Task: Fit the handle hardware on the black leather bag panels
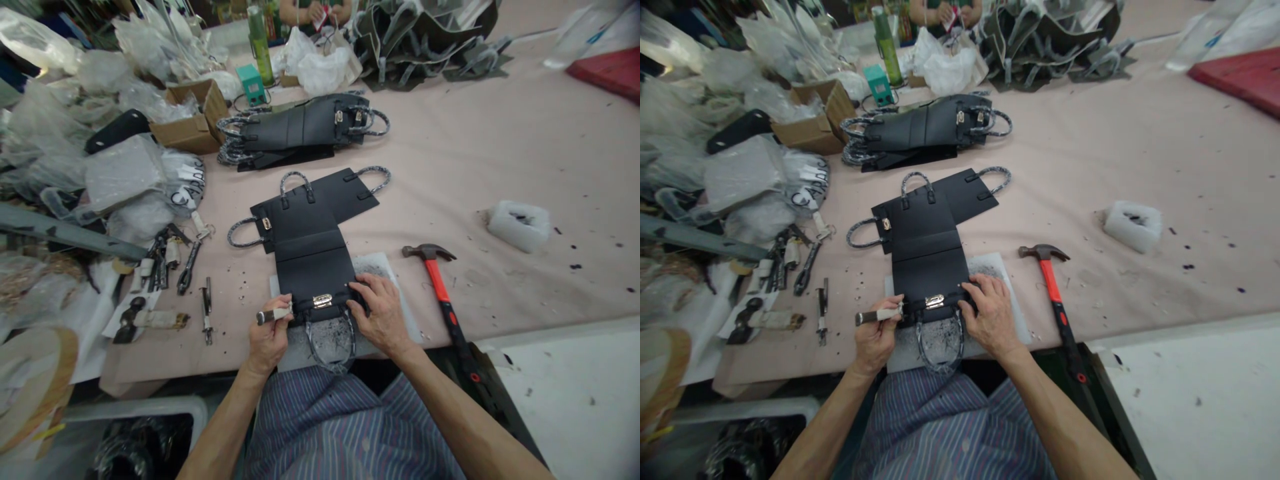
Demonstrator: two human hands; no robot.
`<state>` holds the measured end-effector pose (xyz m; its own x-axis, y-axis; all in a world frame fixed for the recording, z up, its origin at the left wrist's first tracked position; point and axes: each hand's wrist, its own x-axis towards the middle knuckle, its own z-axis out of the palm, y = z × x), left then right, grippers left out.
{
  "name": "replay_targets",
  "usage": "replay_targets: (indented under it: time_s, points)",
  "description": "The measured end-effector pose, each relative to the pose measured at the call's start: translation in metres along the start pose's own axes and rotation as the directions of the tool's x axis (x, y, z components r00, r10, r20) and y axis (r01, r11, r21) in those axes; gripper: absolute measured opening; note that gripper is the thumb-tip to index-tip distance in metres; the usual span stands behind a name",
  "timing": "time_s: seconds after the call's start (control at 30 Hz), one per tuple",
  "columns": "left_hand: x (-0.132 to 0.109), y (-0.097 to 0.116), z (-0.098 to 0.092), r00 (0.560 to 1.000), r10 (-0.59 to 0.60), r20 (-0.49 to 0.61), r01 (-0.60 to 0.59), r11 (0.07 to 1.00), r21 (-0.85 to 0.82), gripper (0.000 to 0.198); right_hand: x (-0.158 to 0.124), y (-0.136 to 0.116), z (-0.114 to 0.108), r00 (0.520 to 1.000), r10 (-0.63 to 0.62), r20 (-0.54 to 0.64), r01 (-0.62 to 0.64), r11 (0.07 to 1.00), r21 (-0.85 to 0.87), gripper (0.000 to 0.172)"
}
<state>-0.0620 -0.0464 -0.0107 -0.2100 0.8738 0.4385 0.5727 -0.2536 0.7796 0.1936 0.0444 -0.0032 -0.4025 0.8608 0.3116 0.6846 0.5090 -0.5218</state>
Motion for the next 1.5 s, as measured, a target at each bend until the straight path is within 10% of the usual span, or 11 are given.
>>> replay_targets:
  time_s: [0.87, 1.07, 1.2, 1.5]
  points:
    - [0.006, 0.0, 0.001, 0.995, 0.1, 0.01, -0.101, 0.994, 0.043, 0.014, -0.004, 0.008, 0.002, 0.997, -0.056, -0.061, 0.059, 0.997, 0.055, 0.027]
    - [0.009, 0.004, 0.002, 0.991, 0.127, 0.05, -0.129, 0.99, 0.053, 0.018, -0.021, 0.05, -0.035, 0.964, 0.123, -0.236, -0.164, 0.974, -0.159, 0.032]
    - [0.009, 0.002, 0.005, 0.989, 0.144, 0.035, -0.146, 0.988, 0.052, 0.02, -0.046, 0.088, -0.058, 0.911, 0.389, -0.136, -0.407, 0.802, -0.436, 0.043]
    - [-0.002, -0.006, 0.007, 0.993, 0.11, -0.046, -0.107, 0.992, 0.06, 0.013, -0.069, 0.093, -0.056, 0.907, 0.409, -0.097, -0.394, 0.749, -0.533, 0.043]
